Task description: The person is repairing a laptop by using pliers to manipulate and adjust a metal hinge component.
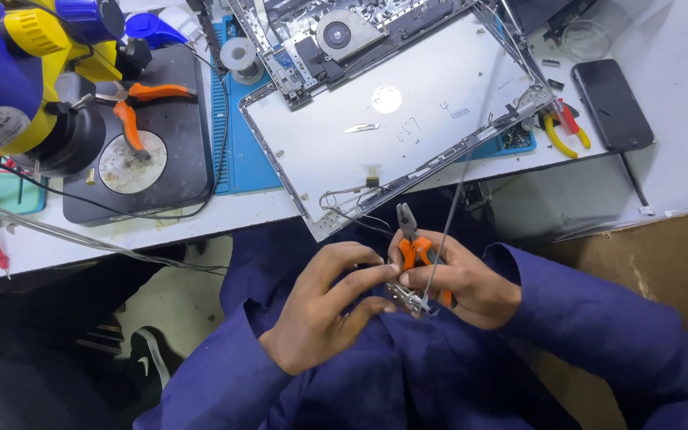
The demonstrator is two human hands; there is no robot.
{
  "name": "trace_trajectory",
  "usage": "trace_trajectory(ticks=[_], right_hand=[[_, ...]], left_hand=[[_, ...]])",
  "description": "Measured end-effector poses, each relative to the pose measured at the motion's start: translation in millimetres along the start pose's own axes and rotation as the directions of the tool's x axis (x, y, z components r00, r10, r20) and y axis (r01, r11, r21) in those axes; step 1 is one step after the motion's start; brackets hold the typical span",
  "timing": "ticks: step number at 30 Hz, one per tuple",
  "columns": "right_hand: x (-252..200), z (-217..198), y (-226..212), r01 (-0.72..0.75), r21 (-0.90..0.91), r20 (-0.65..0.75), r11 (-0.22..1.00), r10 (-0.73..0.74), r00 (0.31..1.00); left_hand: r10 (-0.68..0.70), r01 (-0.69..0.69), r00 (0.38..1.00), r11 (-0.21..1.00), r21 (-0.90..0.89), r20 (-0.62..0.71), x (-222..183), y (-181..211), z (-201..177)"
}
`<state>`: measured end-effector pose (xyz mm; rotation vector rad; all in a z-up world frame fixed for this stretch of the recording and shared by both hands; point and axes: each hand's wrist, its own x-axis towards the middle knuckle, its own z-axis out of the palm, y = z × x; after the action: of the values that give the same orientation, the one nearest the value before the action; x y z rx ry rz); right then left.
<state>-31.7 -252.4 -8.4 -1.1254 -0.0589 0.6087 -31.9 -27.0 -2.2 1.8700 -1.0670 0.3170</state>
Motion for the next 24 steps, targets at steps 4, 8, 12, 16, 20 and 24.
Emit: trace_trajectory(ticks=[4, 8, 12, 16, 20, 24], right_hand=[[0, 6, -2, -0.009, 0.123, 0.03, 0.992, 0.005, 1.0], [1, -1, -8, -0.072, -0.013, 0.007, 0.997, 0.073, 0.997], [-5, -3, -32, 0.092, -0.367, -0.02, 0.926, -0.107, 0.994], [-20, -6, -47, 0.112, -0.699, -0.074, 0.707, -0.227, 0.971], [-24, 2, -55, 0.184, -0.962, 0.081, 0.201, -0.437, 0.896], [-24, 3, -51, 0.264, -0.964, 0.218, 0.037, -0.463, 0.859]], left_hand=[[-0.058, 0.059, 0.998, 0.987, -0.149, 0.015, 1, 9, 11], [-0.273, 0.241, 0.96, 0.918, -0.315, -0.06, 5, 15, 10], [-0.442, 0.357, 0.884, 0.848, -0.392, -0.151, 3, 16, -2], [-0.503, 0.417, 0.844, 0.834, -0.363, -0.186, -1, 12, -9], [-0.484, 0.402, 0.846, 0.854, -0.33, -0.222, 5, 9, -12], [-0.478, 0.422, 0.86, 0.863, -0.277, -0.179, 5, 11, -14]])
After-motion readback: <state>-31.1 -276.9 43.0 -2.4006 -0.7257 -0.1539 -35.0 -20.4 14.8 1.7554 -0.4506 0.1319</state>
